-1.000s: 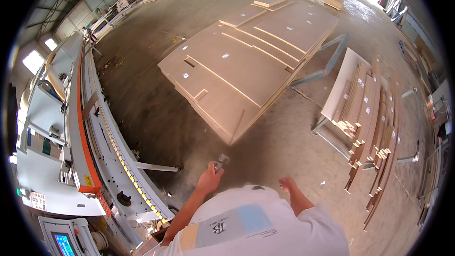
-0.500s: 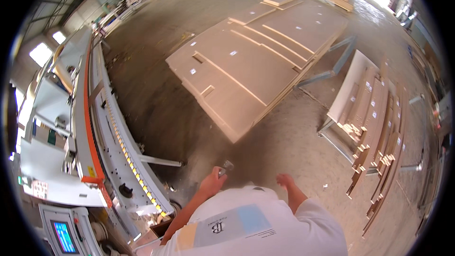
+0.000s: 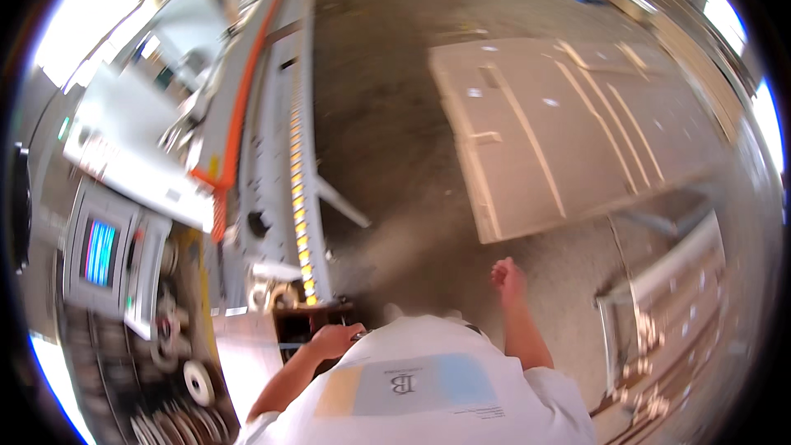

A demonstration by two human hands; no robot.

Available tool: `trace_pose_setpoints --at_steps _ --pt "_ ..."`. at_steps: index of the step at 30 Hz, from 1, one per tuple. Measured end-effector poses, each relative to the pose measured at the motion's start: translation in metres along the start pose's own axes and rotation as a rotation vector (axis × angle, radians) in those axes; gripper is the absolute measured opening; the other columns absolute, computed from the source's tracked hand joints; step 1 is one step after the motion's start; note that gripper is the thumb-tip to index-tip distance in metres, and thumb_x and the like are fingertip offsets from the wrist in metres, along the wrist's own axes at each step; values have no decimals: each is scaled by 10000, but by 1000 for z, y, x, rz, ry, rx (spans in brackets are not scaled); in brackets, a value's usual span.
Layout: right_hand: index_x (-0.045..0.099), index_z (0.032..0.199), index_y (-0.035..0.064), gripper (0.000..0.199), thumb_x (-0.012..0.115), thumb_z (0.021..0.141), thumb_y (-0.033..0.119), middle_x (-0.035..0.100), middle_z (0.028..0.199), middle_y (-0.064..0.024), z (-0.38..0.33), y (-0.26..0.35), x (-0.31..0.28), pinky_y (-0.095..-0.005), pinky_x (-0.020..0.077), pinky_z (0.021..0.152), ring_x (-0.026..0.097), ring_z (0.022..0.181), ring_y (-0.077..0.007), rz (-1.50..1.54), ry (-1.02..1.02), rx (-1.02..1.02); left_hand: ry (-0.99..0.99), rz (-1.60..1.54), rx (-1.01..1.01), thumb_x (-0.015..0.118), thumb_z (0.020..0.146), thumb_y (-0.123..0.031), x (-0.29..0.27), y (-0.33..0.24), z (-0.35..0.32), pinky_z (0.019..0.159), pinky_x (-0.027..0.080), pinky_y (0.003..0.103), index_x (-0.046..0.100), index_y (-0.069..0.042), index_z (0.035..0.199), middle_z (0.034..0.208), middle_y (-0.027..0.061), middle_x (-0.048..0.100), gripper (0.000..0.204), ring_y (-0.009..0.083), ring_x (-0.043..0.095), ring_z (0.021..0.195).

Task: The person repeatedly picks up flat wooden panels from a stack, places them onto a machine conveyor, and pushes them through the processing unit. The person then retrieves the processed panels and stacks them on a separate rack. This cycle is performed continuously for multiple panels.

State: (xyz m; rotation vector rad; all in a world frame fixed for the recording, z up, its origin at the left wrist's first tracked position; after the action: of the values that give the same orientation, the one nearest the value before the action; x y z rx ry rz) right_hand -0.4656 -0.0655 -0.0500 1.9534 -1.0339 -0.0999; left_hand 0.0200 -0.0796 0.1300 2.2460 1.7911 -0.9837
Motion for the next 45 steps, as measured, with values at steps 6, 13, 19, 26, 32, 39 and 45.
trace_pose_setpoints --at_steps 6,13,19,26,32,39,45 --pt "665 975 97 297 578 1038 373 658 819 4 38 3 114 -226 457 588 616 700 -95 -265 217 82 -607 -130 -242 691 897 -530 -26 155 -89 842 553 435 662 -237 1282 1115 102 734 485 314 700 1034" --pt "699 1036 61 292 624 1021 343 706 851 -25 34 -82 190 -259 495 591 661 722 -101 -827 501 224 -1355 -116 -939 683 857 -214 -39 391 -268 840 553 449 742 -156 1079 1032 99 729 237 328 671 1016" --pt "720 1064 -8 294 653 989 268 737 903 -66 -3 -100 208 -304 536 633 682 775 -138 -1327 734 44 -1979 -400 -1020 722 909 -275 2 503 -372 759 521 387 762 -115 1013 934 81 730 195 274 700 855" --pt "714 1075 -1 307 653 973 282 733 937 -84 1 -81 140 -332 564 688 697 827 -175 -1418 582 26 -2031 -767 -889 718 935 -333 -6 591 -342 702 510 349 737 -68 953 810 53 721 266 198 694 771" --pt "710 1072 14 327 647 969 317 726 964 -91 4 -75 113 -346 578 710 702 846 -194 -1403 624 -59 -1923 -1165 -1286 684 937 -479 83 714 -311 924 508 410 709 -18 1174 1121 165 743 518 328 691 1058" --pt "726 964 61 306 622 956 349 703 835 -79 12 -79 52 -389 542 644 675 745 -216 -1252 352 -22 -2498 -1244 -1012 679 953 -235 -3 567 -165 830 519 421 601 39 1157 1037 156 657 351 275 631 908" --pt "737 777 80 358 560 938 345 696 683 -66 54 -45 11 -351 519 613 674 646 -180 -1441 70 -385 -1760 -1687 -151 587 1017 -215 -163 263 27 675 461 294 570 -62 1278 1021 35 630 303 128 552 765"
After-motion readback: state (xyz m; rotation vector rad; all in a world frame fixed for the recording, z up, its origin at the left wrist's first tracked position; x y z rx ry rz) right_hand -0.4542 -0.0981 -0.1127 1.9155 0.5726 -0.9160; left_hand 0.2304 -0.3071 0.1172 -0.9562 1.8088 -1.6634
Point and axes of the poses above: each hand's wrist, its own z-axis towards the middle knuckle, its own x-axis out of the palm, y = z × x, the point moved 7 cm from there along z, towards the middle knuckle
